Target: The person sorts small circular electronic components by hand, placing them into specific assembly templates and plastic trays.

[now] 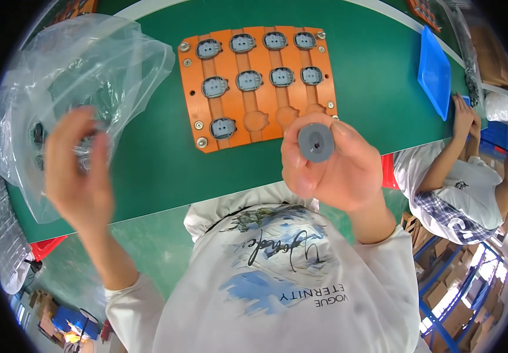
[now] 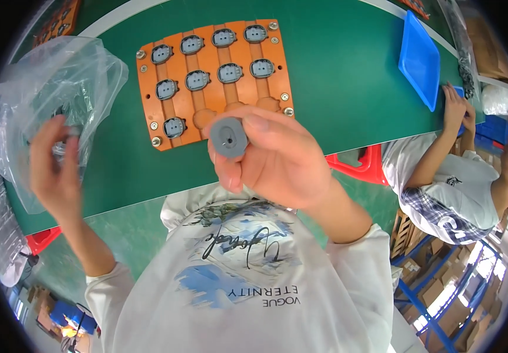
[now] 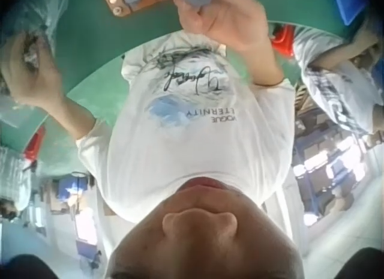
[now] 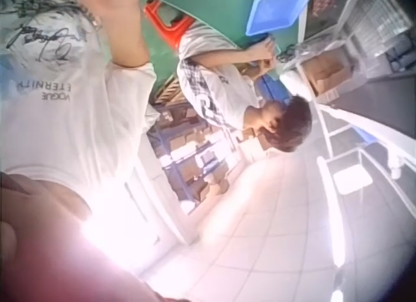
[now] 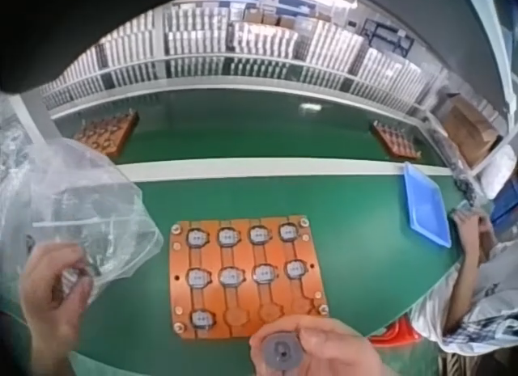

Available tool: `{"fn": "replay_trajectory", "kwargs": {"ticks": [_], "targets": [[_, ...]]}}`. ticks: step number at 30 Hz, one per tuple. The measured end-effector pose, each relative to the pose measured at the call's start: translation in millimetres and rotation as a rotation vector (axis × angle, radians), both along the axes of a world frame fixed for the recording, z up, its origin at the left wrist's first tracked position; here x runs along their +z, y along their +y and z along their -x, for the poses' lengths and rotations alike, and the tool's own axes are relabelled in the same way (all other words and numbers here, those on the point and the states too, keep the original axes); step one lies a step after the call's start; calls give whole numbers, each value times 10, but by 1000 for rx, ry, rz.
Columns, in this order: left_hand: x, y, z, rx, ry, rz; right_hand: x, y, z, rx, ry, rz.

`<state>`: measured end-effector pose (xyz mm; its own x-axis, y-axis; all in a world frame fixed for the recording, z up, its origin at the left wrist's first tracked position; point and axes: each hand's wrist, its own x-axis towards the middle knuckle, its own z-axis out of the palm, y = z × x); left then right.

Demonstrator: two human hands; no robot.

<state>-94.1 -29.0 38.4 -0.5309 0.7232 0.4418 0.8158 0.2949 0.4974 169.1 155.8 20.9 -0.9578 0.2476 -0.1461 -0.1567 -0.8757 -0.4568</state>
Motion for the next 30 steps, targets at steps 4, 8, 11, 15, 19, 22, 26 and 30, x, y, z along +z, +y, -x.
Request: {"fn": "replay_trajectory", "kwargs": {"ticks": [4,8,11,15,19,22,26,30], "targets": [[-113,408,-615,-320,-7,-154,100,29,7,52,-26,-130],[-373,671,-925,-436,-91,-242,557,-57,-62,192,-15,-263],[-458,709,-962,-537,-127,-204,496,-172,103,132,577,-455],[-303,649,-847,-587,-122,-186,543,-204,-97,85,348,-233],[44,674,-797,-560,-500,-307,248,-43,-41,-69,-40,-155],[268,779,-893,-612,-622,-172,102,-53,-43,-66,-29,-3],[212,808,-975,-573,-690,-83,18,-59,-10,-76,-5,1],[271,817,-1053,-414,-1066,-58,-31,-72,-22,-67,21,-4]]}}
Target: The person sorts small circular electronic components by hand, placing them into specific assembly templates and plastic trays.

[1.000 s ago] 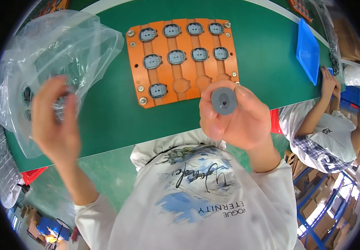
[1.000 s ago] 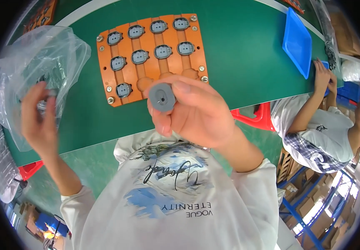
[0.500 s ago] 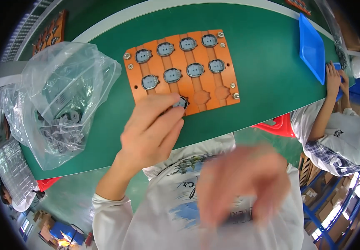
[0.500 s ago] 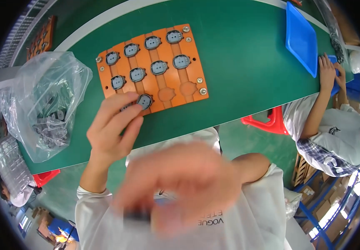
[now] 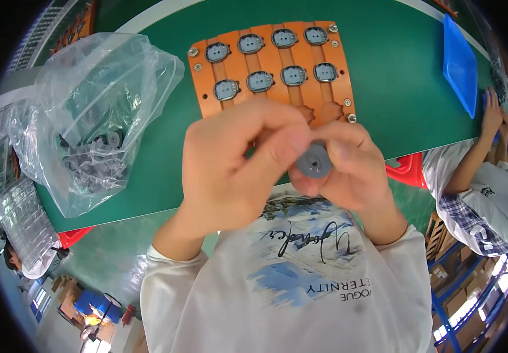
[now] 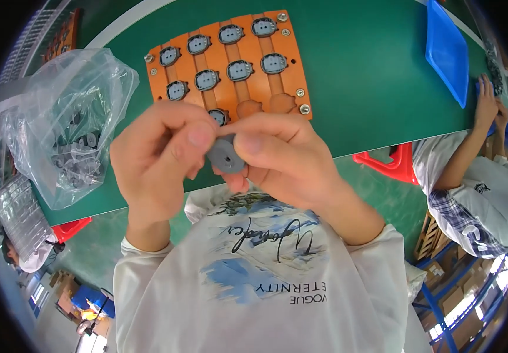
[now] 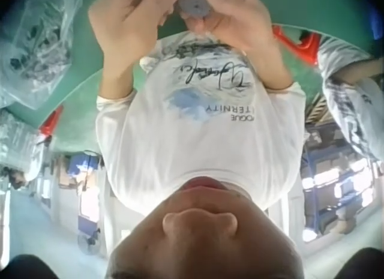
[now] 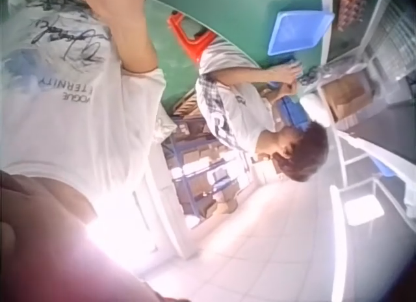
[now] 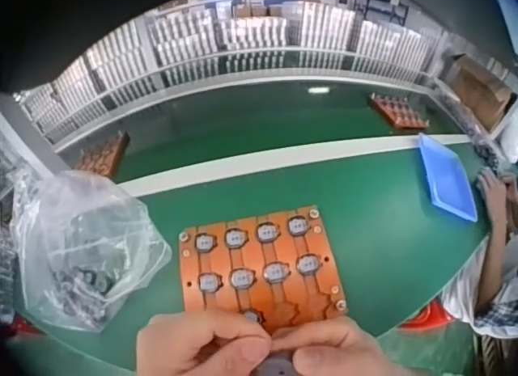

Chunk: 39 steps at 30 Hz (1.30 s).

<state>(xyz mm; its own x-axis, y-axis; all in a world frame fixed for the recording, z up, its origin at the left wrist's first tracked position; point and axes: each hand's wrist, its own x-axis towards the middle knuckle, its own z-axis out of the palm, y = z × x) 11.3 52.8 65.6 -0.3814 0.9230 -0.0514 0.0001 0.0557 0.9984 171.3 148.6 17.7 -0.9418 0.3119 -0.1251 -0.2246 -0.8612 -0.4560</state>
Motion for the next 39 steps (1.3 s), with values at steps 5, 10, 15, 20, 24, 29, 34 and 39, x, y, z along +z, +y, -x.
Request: {"fn": "replay_trajectory", "kwargs": {"ticks": [5,10,15,20,24,29,34,39], "targets": [[-159,-48,8,33,-286,-65,-26,-42,54,9,108,-13],[-185,-74,-4,2,-238,-166,-21,-9,86,80,112,13],[-223,-86,3,-27,369,-189,11,20,105,84,-36,32],[-322,-71,49,362,348,-92,22,-45,70,53,-160,-47],[-429,-244,437,420,484,116,8,334,-134,-295,-249,-764],[-500,-192,473,-38,1074,-190,-39,571,-113,-334,-518,-1840],[-529,-14,345,-220,1094,-115,-93,483,110,-153,-433,-2025],[-544,-21,337,-252,1137,-48,-111,512,135,-130,-379,-2087]]}}
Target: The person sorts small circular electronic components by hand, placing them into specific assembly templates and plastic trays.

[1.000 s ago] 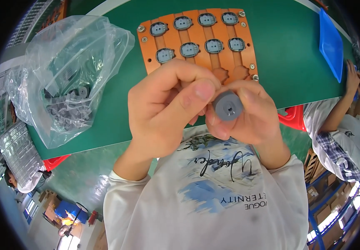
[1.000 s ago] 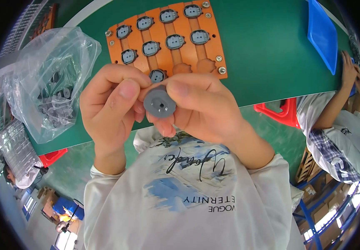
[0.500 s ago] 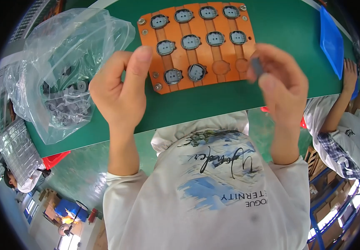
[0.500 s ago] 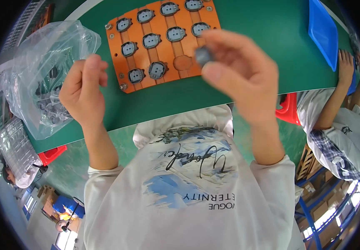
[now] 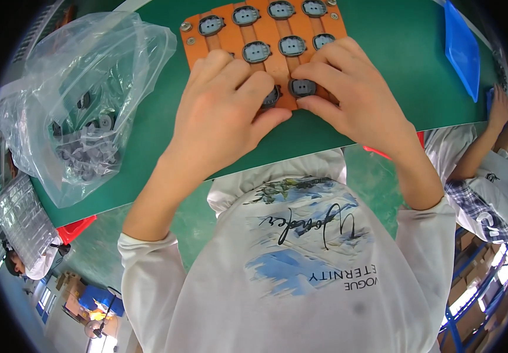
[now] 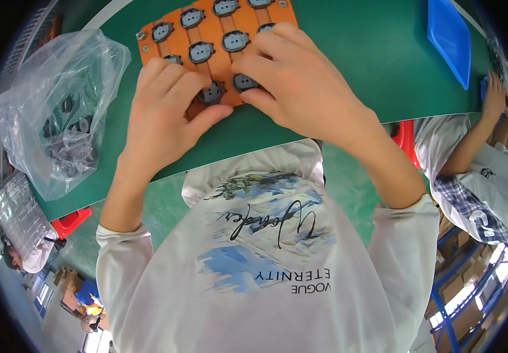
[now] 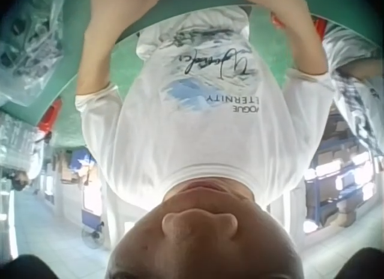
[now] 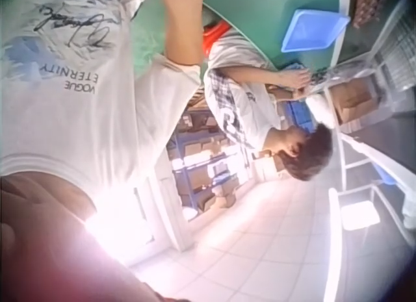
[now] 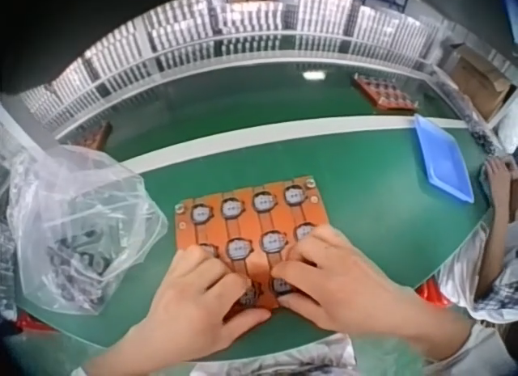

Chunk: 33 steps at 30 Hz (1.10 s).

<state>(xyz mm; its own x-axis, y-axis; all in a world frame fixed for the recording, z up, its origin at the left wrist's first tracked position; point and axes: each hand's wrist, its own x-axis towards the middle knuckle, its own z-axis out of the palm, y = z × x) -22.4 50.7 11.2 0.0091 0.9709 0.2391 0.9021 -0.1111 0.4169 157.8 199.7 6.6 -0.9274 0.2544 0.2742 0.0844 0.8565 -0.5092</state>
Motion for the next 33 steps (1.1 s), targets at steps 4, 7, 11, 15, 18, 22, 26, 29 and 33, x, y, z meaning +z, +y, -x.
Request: {"fn": "replay_trajectory", "kwargs": {"ticks": [4,7,11,15,18,22,26,29,33], "targets": [[89,10,153,-105,-64,-68,92,23,64,96,-74,-63],[40,34,171,-174,-37,-34,207,27,154,170,-126,-114],[43,54,165,-134,-22,-36,278,11,223,221,-202,-198],[-54,27,141,-87,14,-131,276,11,226,202,-178,-176],[-34,9,125,-64,-16,-116,293,29,188,189,-251,-113],[34,49,138,-157,-68,-41,194,9,149,157,-124,-121],[65,72,94,-173,-35,4,280,23,185,189,-155,-105],[49,30,64,-109,-59,34,348,31,272,230,-361,-156],[-54,17,70,-168,-85,-39,330,146,255,279,-266,-13]]}}
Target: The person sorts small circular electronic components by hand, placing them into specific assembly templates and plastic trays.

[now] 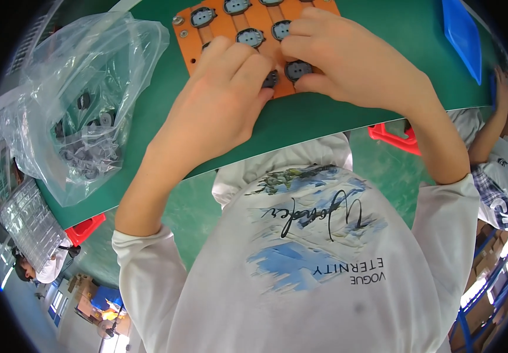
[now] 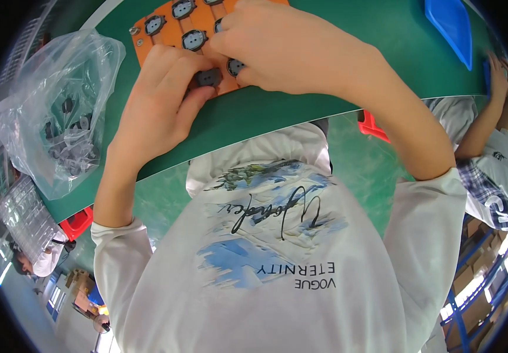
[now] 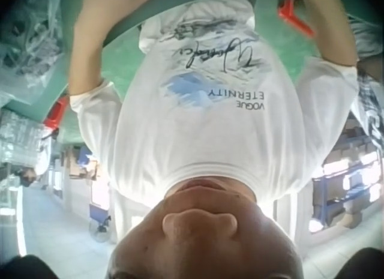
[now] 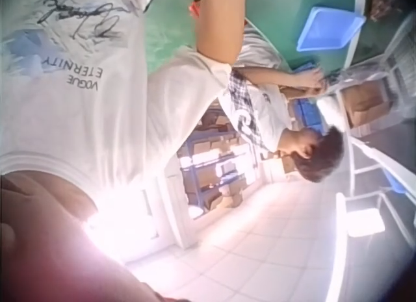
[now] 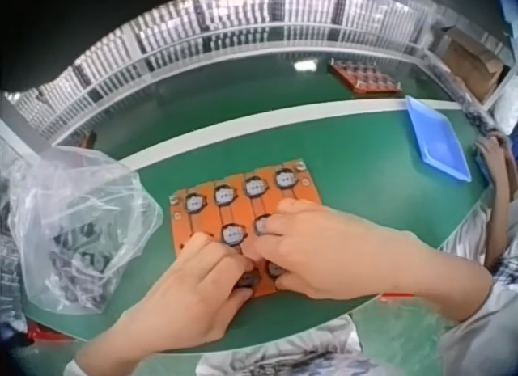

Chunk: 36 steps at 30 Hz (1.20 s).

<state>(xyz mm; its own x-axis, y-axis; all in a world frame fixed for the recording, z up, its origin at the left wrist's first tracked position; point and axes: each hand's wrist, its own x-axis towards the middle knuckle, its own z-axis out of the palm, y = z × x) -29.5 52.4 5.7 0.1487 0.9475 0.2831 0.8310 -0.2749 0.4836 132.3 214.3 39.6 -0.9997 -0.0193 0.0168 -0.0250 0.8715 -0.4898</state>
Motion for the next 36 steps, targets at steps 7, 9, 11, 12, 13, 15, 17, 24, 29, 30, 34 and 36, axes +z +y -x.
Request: {"fn": "replay_trajectory", "kwargs": {"ticks": [7,9,11,12,13,15,17,24,29,30,34,36], "targets": [[46,2,-26,44,41,-48,-166,-16,-125,-19,143,-58],[74,-4,-6,63,96,-52,-171,-10,-113,-11,216,-53],[60,12,14,-6,67,4,-141,14,-109,-59,123,-57],[32,24,29,20,99,14,-131,-4,-82,-34,155,-45],[2,35,50,-23,110,6,-114,-31,-46,-112,199,12],[-75,23,-6,-56,118,-3,0,-67,129,-178,238,72],[-128,-33,-54,138,-238,-89,203,-173,547,44,360,175],[-57,37,-34,-47,88,-167,224,-899,2278,440,11,21],[-89,121,-63,-108,52,-44,-474,-1163,3367,457,-17,-201],[-98,115,-60,-80,2,-15,-459,-1175,3359,491,-31,-276],[-59,-51,67,-20,-12,-144,235,-1124,2690,499,75,-99],[-60,-56,66,93,-14,-12,385,-914,2195,465,85,11]]}}
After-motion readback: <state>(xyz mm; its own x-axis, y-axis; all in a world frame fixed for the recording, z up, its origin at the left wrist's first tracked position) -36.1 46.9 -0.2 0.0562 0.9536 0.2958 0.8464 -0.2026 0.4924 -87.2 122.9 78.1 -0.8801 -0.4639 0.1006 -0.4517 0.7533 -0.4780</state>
